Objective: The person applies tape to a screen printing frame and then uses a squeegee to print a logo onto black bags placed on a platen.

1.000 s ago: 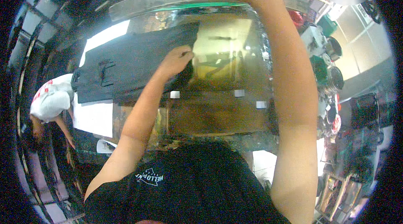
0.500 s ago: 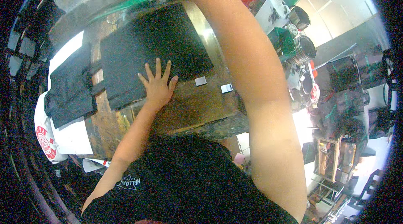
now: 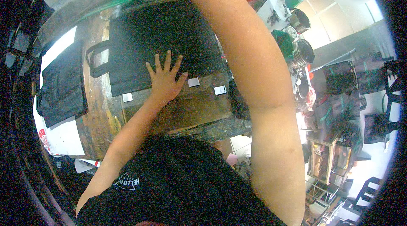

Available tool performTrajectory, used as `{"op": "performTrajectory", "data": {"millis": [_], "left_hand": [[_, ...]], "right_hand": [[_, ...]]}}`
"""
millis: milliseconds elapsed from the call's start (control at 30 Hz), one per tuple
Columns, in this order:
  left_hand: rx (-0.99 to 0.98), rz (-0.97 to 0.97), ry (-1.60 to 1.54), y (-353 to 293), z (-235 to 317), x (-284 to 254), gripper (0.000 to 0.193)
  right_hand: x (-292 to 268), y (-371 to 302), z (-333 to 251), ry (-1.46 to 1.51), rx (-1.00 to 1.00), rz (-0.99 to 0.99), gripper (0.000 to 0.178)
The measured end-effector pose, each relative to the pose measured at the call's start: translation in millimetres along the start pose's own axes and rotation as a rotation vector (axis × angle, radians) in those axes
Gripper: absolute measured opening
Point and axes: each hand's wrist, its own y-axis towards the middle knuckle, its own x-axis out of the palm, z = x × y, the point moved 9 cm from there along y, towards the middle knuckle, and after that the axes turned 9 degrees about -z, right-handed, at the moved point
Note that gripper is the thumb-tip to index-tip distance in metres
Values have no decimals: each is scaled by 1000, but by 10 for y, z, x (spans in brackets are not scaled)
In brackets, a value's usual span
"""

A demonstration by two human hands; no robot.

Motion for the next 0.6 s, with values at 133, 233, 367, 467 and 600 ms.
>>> {"op": "performTrajectory", "data": {"millis": [133, 233, 367, 467, 600], "left_hand": [[-6, -1, -12, -77, 18, -21, 66], [8, 52, -36, -113, 26, -44, 67], [-48, 138, -152, -119, -75, -251, 72], [-185, 219, -576, -210, -591, -937, 82], [-253, 594, -1298, -667, -1474, -1986, 98]], "right_hand": [[-49, -16, -12, 38, 62, -205, 67], [-87, -69, -51, 29, 76, -165, 66], [-15, -52, 70, -56, -17, 207, 62], [6, -58, 39, -7, 7, 89, 61], [-91, -291, -156, -39, 108, -39, 62]]}}
